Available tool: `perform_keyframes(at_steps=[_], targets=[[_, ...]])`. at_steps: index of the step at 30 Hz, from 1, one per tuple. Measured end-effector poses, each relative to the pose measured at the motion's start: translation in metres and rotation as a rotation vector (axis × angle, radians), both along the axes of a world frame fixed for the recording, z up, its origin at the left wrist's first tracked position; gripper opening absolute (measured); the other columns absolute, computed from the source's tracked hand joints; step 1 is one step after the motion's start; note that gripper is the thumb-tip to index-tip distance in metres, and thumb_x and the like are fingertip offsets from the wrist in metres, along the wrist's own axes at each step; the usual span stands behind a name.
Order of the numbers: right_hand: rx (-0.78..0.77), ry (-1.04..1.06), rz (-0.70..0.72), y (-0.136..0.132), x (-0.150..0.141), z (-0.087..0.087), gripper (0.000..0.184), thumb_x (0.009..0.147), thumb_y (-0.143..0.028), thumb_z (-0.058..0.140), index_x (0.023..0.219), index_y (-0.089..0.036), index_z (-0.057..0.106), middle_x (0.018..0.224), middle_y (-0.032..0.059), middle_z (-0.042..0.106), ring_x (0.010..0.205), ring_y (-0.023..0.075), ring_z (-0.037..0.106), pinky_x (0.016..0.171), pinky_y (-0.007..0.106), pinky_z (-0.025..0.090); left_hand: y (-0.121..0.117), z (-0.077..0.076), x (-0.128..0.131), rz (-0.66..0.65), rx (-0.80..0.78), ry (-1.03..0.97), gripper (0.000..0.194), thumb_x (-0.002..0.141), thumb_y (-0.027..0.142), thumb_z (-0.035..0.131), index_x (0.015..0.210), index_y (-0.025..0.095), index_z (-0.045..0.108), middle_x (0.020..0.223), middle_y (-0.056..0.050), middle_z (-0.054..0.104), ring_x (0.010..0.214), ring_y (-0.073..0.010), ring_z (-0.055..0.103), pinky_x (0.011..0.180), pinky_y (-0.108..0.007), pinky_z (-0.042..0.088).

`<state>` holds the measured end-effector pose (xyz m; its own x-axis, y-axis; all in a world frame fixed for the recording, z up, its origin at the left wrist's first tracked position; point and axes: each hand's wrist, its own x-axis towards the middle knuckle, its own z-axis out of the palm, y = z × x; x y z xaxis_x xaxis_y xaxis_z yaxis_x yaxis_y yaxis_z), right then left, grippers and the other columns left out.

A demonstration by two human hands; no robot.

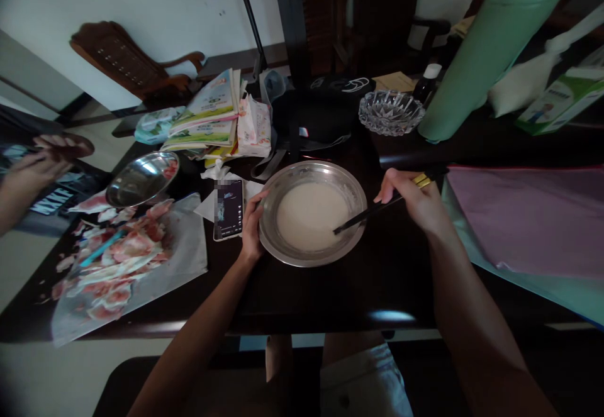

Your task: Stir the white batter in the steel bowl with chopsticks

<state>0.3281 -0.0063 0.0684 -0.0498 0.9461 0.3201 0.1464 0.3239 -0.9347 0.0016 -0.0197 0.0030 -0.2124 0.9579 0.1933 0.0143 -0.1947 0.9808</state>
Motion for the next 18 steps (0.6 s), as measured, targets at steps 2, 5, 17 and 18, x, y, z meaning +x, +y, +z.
perform_keyframes(at_steps=[2,5,17,18], targets=[[-0.024,-0.020,0.060,-0.002,-0.006,0.000,0.049,0.094,-0.057,0.061,0.056,-0.027,0.067,0.060,0.0023,0.067,0.062,0.0212,0.061,0.069,0.039,0.046,0.000,-0.001,0.000,0.002,-0.006,-0.006,0.036,0.088,0.045,0.059,0.113,0.022,0.071,0.118,-0.008,0.071,0.117,-0.0279,0.063,0.102,-0.042,0.051],[-0.020,-0.121,0.143,-0.005,-0.020,0.001,0.048,0.096,-0.057,0.058,0.061,-0.026,0.070,0.069,0.0027,0.074,0.069,0.0215,0.067,0.074,0.038,0.048,0.000,-0.001,0.000,-0.001,-0.012,-0.011,0.036,0.088,0.045,0.059,0.113,0.022,0.071,0.119,-0.007,0.071,0.117,-0.0277,0.063,0.102,-0.041,0.051],[0.177,-0.457,0.054,-0.002,-0.036,-0.005,0.029,0.097,-0.043,0.059,0.078,-0.026,0.074,0.091,0.0043,0.081,0.089,0.0248,0.071,0.088,0.044,0.047,0.000,0.000,0.001,-0.032,-0.038,-0.037,0.036,0.088,0.047,0.061,0.114,0.024,0.070,0.124,-0.007,0.069,0.120,-0.0272,0.062,0.107,-0.041,0.047],[0.184,-0.429,0.013,-0.002,-0.033,-0.004,0.032,0.097,-0.045,0.059,0.076,-0.026,0.073,0.087,0.0039,0.080,0.086,0.0246,0.071,0.087,0.044,0.047,0.000,0.000,0.001,-0.029,-0.033,-0.038,0.036,0.088,0.047,0.061,0.114,0.024,0.070,0.124,-0.007,0.069,0.120,-0.0273,0.062,0.107,-0.042,0.047]])
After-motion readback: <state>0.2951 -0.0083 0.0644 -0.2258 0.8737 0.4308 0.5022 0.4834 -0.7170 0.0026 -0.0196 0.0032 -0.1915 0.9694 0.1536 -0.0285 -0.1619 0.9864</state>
